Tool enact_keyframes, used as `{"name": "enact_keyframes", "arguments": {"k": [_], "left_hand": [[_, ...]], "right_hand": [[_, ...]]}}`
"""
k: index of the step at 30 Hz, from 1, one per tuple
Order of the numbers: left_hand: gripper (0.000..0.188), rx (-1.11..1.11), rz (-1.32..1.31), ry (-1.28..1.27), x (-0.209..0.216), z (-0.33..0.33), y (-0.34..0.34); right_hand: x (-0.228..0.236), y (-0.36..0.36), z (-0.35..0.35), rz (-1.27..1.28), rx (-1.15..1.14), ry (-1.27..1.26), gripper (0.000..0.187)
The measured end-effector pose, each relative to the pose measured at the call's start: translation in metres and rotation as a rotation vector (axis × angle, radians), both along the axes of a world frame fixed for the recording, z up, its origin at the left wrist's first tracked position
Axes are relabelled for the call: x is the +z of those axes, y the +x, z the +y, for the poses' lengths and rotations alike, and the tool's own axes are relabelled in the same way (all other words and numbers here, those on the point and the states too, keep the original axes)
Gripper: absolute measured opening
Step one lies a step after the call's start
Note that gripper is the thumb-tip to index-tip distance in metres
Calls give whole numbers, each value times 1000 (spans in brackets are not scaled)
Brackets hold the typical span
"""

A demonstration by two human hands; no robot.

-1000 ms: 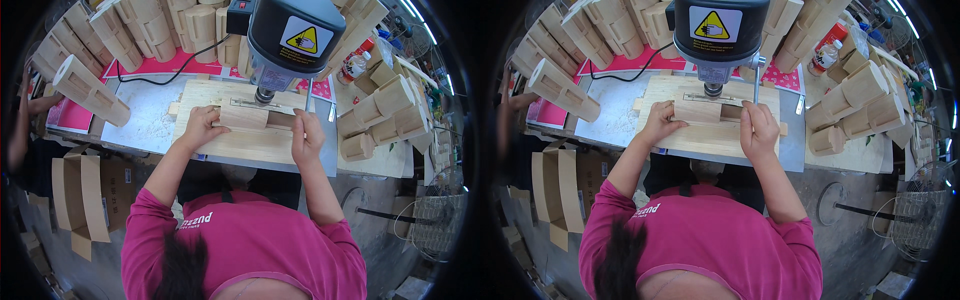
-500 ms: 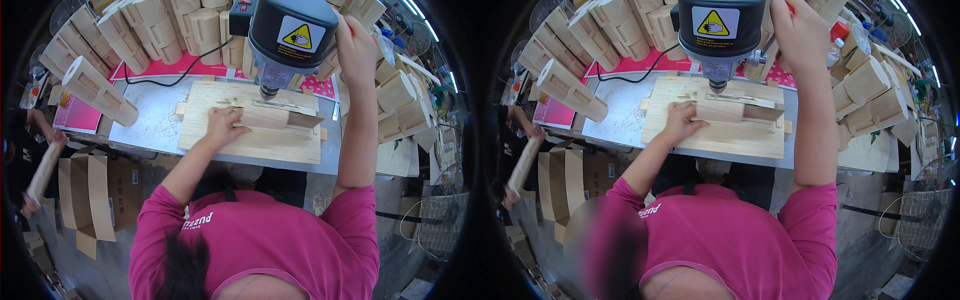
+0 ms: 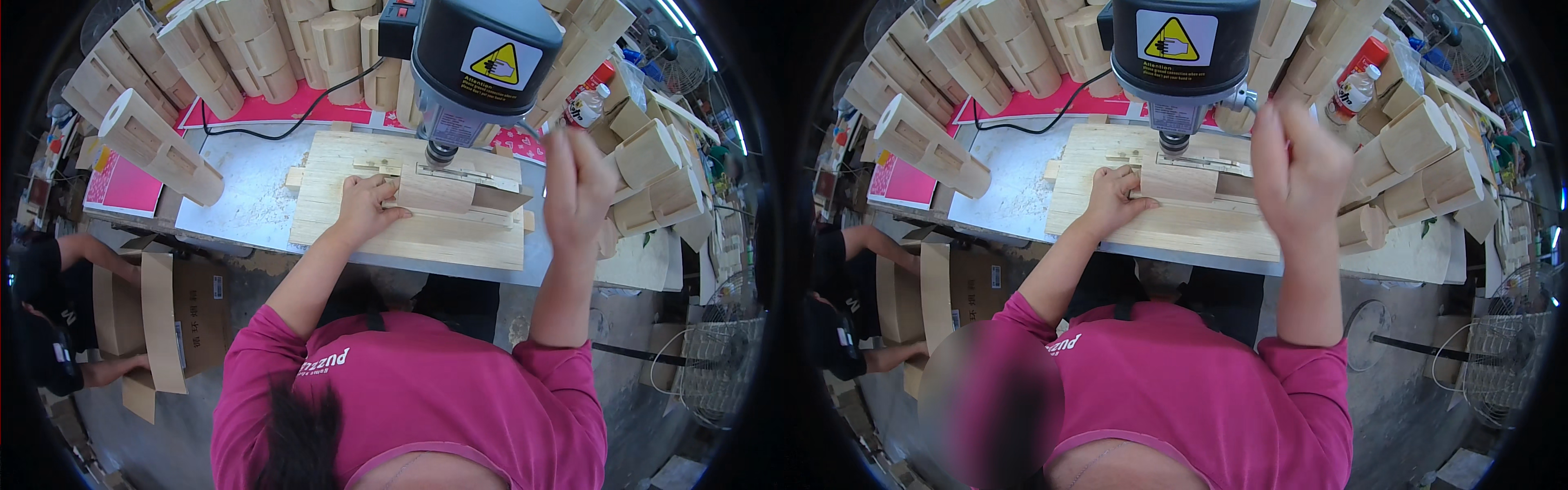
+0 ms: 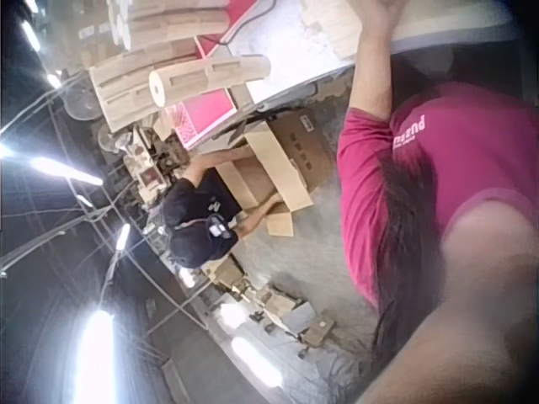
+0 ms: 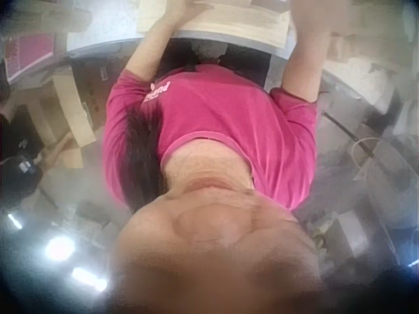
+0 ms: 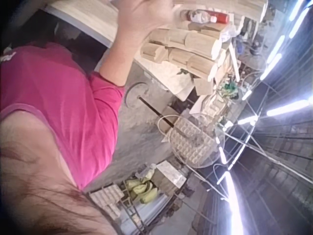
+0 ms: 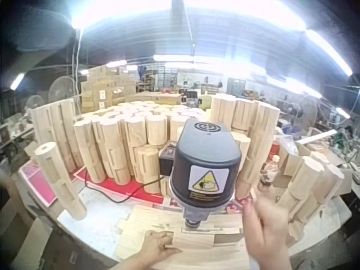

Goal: Drilling holes into large wooden cylinders using a vertical drill press.

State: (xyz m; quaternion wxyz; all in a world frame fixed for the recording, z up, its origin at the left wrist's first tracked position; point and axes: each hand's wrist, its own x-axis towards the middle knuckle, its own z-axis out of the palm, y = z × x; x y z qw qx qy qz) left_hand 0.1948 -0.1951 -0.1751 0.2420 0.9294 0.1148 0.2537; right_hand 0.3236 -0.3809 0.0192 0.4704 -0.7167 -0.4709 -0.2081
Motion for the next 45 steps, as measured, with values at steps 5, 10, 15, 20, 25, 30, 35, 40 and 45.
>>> {"name": "enact_keyframes", "arguments": {"k": [5, 10, 15, 20, 25, 30, 35, 40, 45], "left_hand": [[50, -8, 20, -3, 2, -1, 0], [50, -16, -12, -3, -1, -1, 1], [48, -9, 0, 3, -2, 0, 1], [48, 0, 1, -11, -3, 1, 0], [47, 33, 42, -50, -2, 0, 1], [36, 49, -61, -156, 10, -13, 6], [38, -13, -31, -484, -7, -6, 12], [28, -141, -126, -530, 36, -5, -23], [23, -210, -170, -552, 68, 20, -91]], "right_hand": [[-72, -12, -8, 56, 15, 63, 10], [-132, 6, 11, 3, 73, 192, 13], [-121, 14, 5, -187, 113, 140, 13], [-22, 9, 10, -122, -24, 220, 10], [30, 81, 60, -41, -209, 65, 26], [8, 85, 52, 421, 90, 78, 33], [-91, 76, -10, 185, 228, -559, 34], [-115, 49, -48, 222, 225, -638, 26], [-111, 30, -91, 847, 353, -491, 21]]}}
